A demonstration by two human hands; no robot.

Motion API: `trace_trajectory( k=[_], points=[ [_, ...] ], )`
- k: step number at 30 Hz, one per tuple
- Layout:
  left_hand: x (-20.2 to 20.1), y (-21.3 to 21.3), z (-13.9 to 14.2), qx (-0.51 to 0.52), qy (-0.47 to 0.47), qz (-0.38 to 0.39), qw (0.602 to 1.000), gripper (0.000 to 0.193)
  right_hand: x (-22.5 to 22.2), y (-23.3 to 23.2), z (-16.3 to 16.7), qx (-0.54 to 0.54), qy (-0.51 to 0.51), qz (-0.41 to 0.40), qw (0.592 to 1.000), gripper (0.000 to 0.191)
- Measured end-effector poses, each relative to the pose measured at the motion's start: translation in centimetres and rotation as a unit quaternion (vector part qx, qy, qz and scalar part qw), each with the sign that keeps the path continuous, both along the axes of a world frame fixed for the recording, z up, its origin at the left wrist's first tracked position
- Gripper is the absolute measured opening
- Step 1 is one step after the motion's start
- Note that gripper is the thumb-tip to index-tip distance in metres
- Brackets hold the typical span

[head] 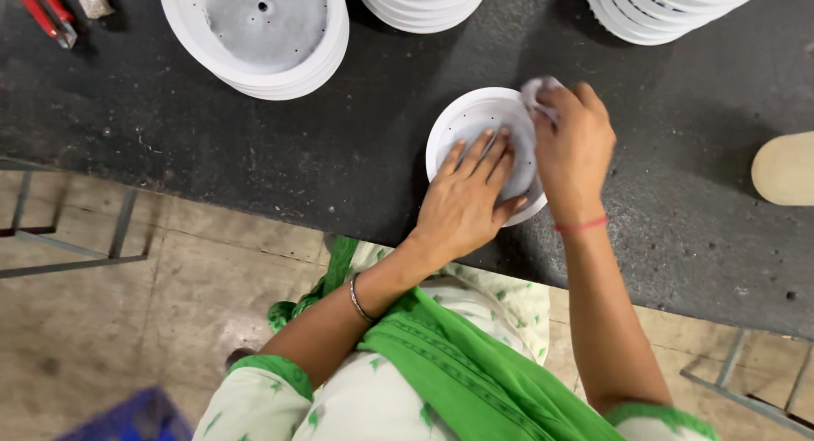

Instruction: The person wipes white round plastic components with a cloth, holding each one steady on the workbench, then places the wiped component onto a growing stack. They repeat this for one component after another across the workbench.

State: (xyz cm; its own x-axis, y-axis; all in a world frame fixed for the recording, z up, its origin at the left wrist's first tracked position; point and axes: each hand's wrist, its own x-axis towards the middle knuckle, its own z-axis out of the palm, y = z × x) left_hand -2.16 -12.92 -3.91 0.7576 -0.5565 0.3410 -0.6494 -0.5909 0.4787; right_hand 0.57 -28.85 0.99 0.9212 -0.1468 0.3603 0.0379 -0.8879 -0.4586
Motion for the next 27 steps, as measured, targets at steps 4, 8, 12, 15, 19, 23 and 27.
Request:
trace_trajectory(
  k=[4, 8, 12, 15, 19, 23, 27],
  points=[
    [0.1, -0.1, 0.1, 0.010, 0.018, -0.004, 1.000, 0.064, 0.4, 0.2, -0.4, -0.011, -0.013, -0.004, 1.000, 0.017],
    [-0.3, 0.1, -0.9, -0.019, 0.030, -0.017, 0.999, 0.060, 2.3, 3.7, -1.3, -0.049, -0.041, 0.105, 0.992, 0.021],
    [-0.7, 0.0, -1.8, -0.060, 0.033, -0.016, 0.998, 0.060, 1.6, 7.2, -1.8, -0.031, 0.036, 0.193, 0.980, 0.024],
    [-0.9, -0.1, -1.8, 0.013, 0.052, -0.016, 0.998, 0.057, 1.6, 6.1, -1.4, -0.023, 0.013, 0.140, 0.990, 0.018],
    [-1.1, 0.1, -0.8, 0.009, -0.007, -0.002, 1.000, 0.059, 1.1, 1.2, -0.6, -0.018, -0.024, 0.039, 0.999, 0.010],
    [-1.0, -0.1, 0.0, 0.003, -0.010, 0.004, 1.000, 0.063, 0.0, -0.2, -1.2, -0.021, -0.029, 0.008, 0.999, 0.016],
    [-1.4, -0.1, -0.4, 0.025, 0.016, -0.010, 1.000, 0.062, 1.5, 2.2, -1.3, -0.024, -0.069, 0.107, 0.992, 0.014]
  ],
)
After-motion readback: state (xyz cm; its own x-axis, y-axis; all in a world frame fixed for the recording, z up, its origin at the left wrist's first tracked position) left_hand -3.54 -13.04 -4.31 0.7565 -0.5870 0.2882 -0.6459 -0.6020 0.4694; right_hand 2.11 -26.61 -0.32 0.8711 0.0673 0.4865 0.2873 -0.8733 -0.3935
